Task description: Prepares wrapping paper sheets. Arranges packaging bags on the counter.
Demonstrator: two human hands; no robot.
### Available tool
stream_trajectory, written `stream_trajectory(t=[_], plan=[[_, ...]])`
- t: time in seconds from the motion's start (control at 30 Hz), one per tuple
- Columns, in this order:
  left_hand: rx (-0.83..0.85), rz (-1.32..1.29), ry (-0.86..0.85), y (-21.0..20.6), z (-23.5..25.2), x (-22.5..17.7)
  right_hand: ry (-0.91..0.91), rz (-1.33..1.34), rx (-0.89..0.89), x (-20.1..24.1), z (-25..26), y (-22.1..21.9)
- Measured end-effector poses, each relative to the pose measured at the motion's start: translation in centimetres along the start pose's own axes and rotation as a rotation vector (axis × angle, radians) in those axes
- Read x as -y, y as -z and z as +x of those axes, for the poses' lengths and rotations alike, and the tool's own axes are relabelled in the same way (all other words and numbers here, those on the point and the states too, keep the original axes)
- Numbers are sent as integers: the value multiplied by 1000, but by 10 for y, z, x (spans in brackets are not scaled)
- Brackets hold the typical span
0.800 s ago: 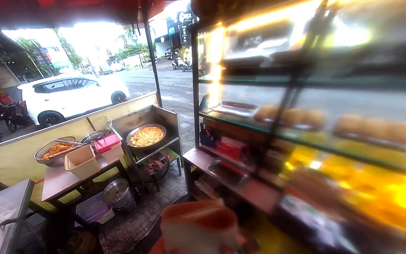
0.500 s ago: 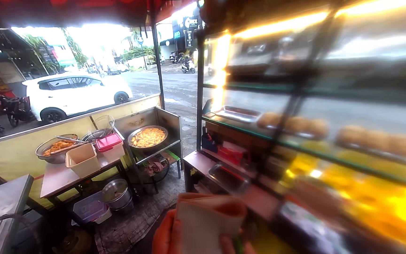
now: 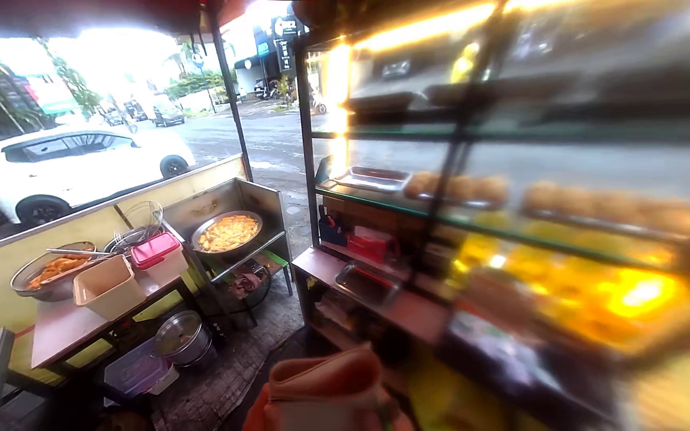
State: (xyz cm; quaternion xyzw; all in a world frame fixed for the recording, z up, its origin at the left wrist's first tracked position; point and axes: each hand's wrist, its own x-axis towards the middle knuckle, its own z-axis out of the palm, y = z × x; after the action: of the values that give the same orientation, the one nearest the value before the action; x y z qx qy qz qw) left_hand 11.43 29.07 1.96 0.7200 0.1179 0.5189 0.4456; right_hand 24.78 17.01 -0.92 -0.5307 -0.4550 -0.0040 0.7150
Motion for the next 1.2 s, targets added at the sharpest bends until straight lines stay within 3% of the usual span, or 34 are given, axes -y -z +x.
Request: stream_trajectory(t=[0.4, 0.57, 0.67, 0.87, 1.0, 1.1, 1.2], plan=[[-42, 50, -53, -5, 4, -4, -11, 21, -122, 5, 6, -11], [67, 16, -126, -1, 6, 4, -5, 70, -149, -9, 0, -16], [43, 44, -138, 0, 3, 5, -36, 37, -160, -4, 1, -17], [36, 126, -111, 9, 20, 9, -69, -22, -2, -31, 2, -4], [208, 196, -99, 24, 39, 26, 91, -179, -51, -28, 33, 33], [390, 199, -114, 26, 46, 40, 300, -455, 138, 8, 74, 36], [515, 132, -152, 19, 44, 44, 366, -793, 339, 19, 92, 22]])
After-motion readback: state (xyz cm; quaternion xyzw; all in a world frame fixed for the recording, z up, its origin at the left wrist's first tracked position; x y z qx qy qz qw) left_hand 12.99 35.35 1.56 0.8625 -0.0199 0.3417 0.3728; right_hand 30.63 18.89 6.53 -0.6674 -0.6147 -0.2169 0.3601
